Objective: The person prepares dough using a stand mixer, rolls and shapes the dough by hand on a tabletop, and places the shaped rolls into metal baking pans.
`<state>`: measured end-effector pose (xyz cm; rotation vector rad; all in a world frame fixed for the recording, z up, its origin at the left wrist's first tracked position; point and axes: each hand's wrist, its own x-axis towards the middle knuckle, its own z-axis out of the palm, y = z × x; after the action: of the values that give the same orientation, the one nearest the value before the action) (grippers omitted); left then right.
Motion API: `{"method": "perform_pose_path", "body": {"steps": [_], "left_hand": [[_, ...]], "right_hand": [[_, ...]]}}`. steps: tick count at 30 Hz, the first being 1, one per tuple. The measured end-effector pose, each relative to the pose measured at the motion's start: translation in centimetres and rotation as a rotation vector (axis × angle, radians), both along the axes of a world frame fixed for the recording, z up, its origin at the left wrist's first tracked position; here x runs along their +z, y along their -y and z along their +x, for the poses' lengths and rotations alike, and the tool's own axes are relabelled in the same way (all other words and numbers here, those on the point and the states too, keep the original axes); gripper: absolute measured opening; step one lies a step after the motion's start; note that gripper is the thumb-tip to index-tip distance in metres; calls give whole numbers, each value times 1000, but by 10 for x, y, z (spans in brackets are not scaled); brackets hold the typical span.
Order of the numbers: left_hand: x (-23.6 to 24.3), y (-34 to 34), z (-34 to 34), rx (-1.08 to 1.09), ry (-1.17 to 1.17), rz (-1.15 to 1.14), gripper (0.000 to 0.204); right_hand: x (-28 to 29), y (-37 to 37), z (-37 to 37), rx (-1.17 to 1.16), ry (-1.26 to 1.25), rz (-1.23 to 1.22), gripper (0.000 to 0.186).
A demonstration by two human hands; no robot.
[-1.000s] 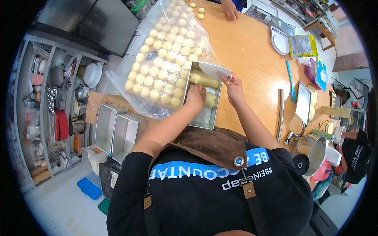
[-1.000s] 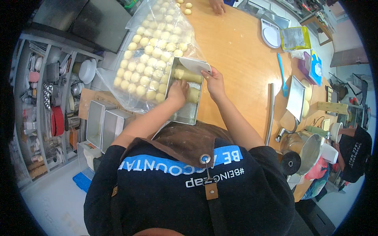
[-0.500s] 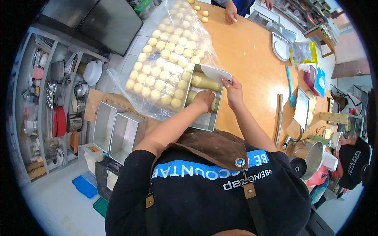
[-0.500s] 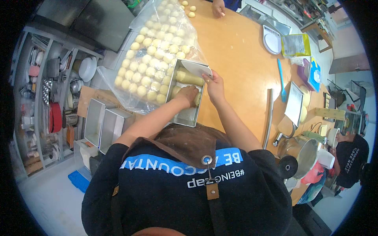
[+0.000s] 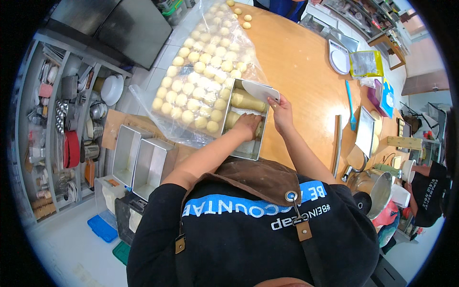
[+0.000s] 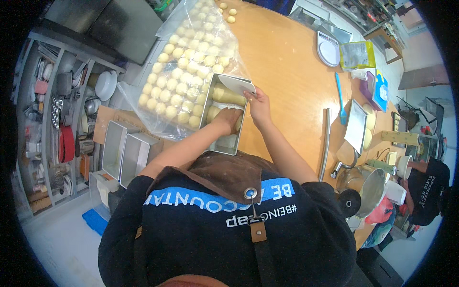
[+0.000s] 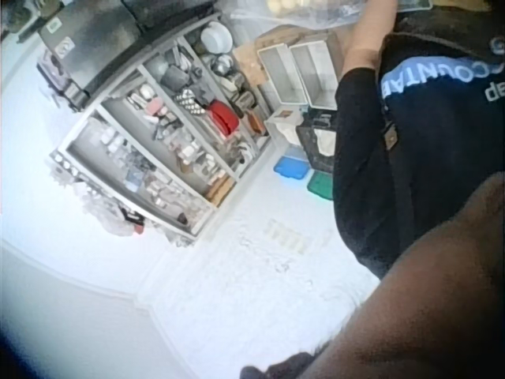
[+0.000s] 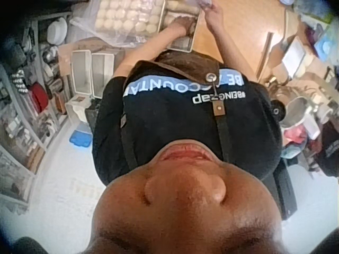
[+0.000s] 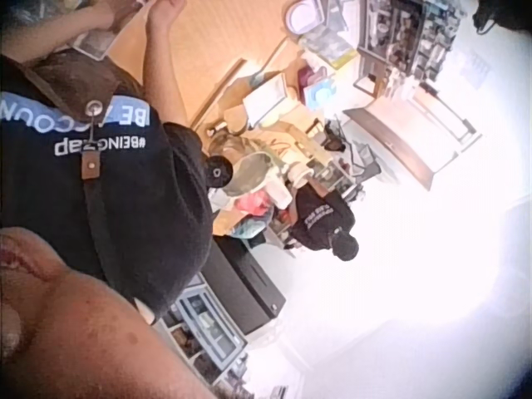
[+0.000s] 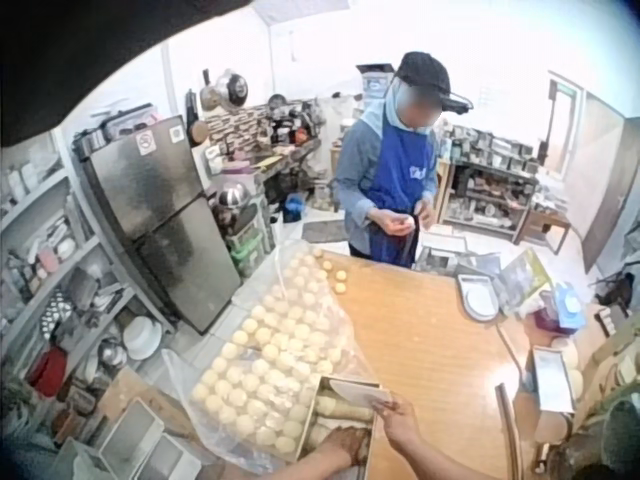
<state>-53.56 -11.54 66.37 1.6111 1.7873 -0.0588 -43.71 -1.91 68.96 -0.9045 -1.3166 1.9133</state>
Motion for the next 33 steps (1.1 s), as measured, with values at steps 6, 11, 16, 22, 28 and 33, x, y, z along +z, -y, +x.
{"method": "perform_pose_path", "body": {"steps": [6,11,16,22,28,33], "left_hand": [[-9,25,4,-31,-234,504,60],[-6,22,-13,-55,-379,184,43],[-4,17,-17,-109,-521,51,29],[-7,9,-28,-302,-653,147,24],[-8,0,-19,-66,-536,-128,35],[-2,0,-22,-221,-620,-186,42]], "right_hand": [[-3,-1,2,19,-31,2,25],[-1,-1,2,29,3,15,25],[0,-1,2,23,-3,17,25],[-2,-1,3,67,15,56,23],[-4,-2,3,78,7,72,23],[-3,-1,3,66,19,60,23]]}}
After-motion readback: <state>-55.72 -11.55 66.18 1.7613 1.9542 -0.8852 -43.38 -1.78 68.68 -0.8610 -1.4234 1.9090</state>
